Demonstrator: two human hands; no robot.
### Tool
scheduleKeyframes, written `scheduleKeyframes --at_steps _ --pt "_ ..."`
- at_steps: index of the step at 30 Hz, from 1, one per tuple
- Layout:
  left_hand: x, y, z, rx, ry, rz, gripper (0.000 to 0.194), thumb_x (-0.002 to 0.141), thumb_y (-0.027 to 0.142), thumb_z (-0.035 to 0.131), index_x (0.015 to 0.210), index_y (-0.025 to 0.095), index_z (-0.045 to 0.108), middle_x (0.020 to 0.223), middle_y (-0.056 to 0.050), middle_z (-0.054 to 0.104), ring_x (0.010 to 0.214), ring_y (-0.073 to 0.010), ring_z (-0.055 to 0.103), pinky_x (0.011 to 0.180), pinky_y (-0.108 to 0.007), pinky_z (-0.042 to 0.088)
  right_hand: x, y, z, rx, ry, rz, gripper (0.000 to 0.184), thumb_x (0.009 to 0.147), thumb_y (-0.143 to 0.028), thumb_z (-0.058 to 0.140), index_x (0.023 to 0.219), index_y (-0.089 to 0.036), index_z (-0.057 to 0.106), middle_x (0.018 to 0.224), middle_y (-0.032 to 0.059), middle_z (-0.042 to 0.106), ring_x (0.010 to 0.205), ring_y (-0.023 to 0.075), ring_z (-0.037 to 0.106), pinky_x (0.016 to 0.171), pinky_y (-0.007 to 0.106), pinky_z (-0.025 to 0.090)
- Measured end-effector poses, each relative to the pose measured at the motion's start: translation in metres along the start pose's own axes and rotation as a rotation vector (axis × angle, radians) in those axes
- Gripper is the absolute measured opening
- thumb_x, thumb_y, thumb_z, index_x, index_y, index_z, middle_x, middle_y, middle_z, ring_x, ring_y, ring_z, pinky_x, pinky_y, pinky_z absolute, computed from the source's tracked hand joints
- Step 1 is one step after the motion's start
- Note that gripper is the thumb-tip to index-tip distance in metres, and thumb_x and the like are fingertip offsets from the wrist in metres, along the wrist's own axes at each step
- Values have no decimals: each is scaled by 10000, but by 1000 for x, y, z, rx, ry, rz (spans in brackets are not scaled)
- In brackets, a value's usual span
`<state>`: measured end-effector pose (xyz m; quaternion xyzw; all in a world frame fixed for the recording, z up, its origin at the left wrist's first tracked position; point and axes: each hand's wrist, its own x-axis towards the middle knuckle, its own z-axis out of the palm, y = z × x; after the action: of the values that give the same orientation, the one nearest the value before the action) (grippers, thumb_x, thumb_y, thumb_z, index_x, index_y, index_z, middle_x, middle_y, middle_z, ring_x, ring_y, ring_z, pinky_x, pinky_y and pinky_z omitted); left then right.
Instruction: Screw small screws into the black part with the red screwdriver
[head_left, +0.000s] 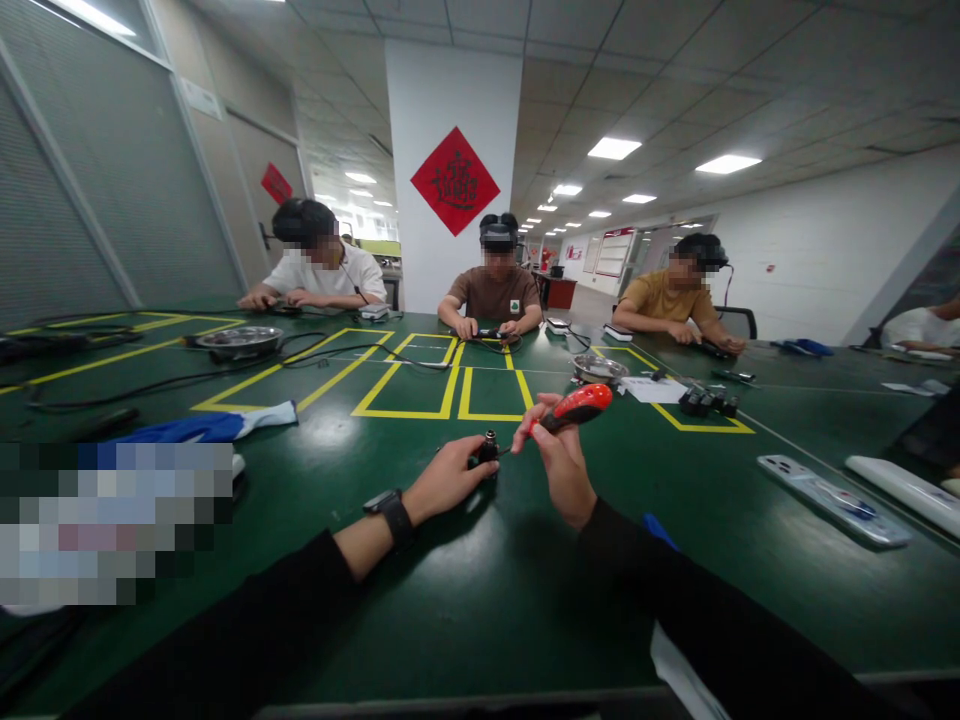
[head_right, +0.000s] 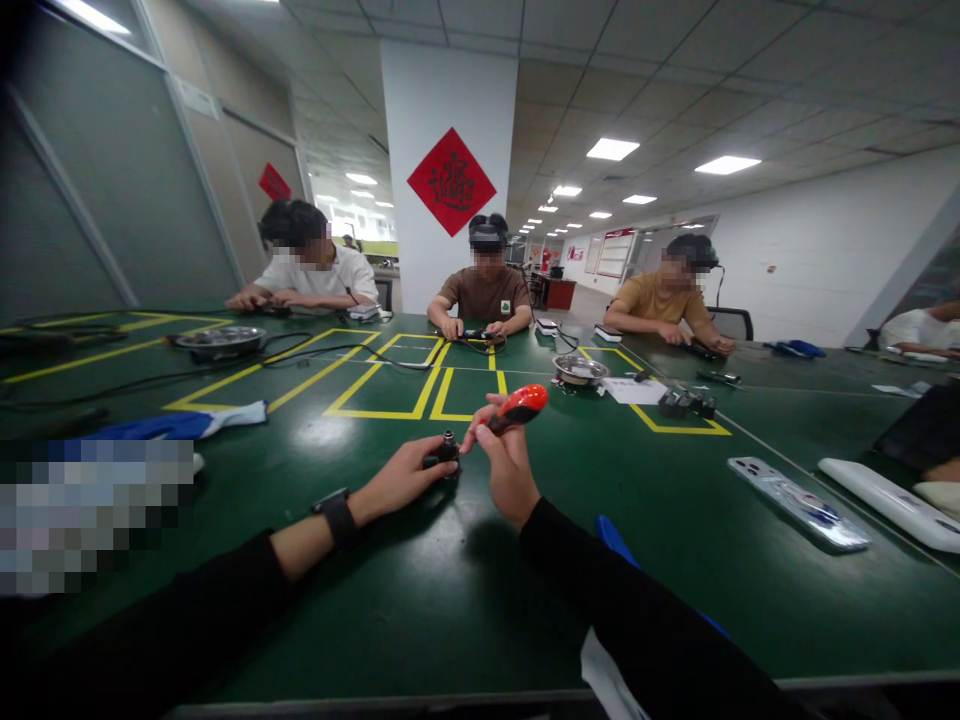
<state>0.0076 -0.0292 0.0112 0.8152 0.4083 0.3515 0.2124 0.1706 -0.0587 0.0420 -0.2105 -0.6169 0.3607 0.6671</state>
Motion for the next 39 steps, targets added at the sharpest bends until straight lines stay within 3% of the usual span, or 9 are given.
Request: scheduleKeyframes --at_steps 2,5,9,13,17,21,25,34,39 --pt "0 0 0 5 1 -3 213 784 308 555 913 156 629 874 -45 645 782 -183 562 743 -281 431 0 -1 -2 -115 4 -38 290 862 -229 439 1150 -237 409 933 18 534 773 140 571 816 357 461" --pt "0 0 1 -2 5 -9 214 784 308 555 913 155 630 872 -47 647 780 -184 562 739 -283 435 1 -4 -6 -337 27 -129 235 805 -235 552 1033 -208 501 1086 61 515 950 180 538 918 377 402" --pt "0 2 0 -19 18 -22 214 773 307 569 911 157 634 860 -47 652 778 -189 567 735 -283 437 3 -4 -5 -293 -10 -109 149 782 -222 601 846 -215 467 922 25 567 815 160 574 810 342 460" --pt "-1 3 0 -5 10 1 208 785 303 554 919 159 625 870 -44 646 785 -185 564 732 -277 432 3 2 -2 -118 -54 -24 203 850 -250 506 1020 -253 396 731 -38 517 648 131 568 705 315 486" --pt "-1 2 0 10 -1 22 206 795 306 543 918 159 618 863 -41 638 778 -181 559 728 -277 428 0 2 -2 -206 -66 -56 306 884 -277 424 1185 -245 382 916 21 544 806 150 578 814 349 467" --pt "0 1 1 27 3 31 216 799 309 541 937 160 613 871 -47 633 774 -180 554 725 -280 426 -1 -4 -7 -495 -120 -136 210 838 -276 517 1033 -200 539 1055 70 560 994 200 534 896 362 408" --pt "0 -1 1 58 -6 44 221 801 310 541 948 155 597 869 -50 621 767 -175 546 701 -271 421 -3 -5 -11 -577 -231 -78 156 866 -281 475 930 -179 573 849 50 619 825 180 585 813 336 439" --pt "-1 -4 3 81 7 46 248 762 299 587 963 154 586 872 -53 615 776 -179 549 704 -275 422 -6 0 -9 -511 -165 -84 177 877 -278 456 1001 -176 534 787 22 619 626 134 579 729 306 453" --pt "-2 -2 3 95 13 40 237 770 317 577 941 154 585 858 -49 612 765 -179 549 697 -280 423 -6 -1 -9 -503 -150 -86 158 871 -271 471 984 -184 539 777 20 625 645 142 584 744 318 450"
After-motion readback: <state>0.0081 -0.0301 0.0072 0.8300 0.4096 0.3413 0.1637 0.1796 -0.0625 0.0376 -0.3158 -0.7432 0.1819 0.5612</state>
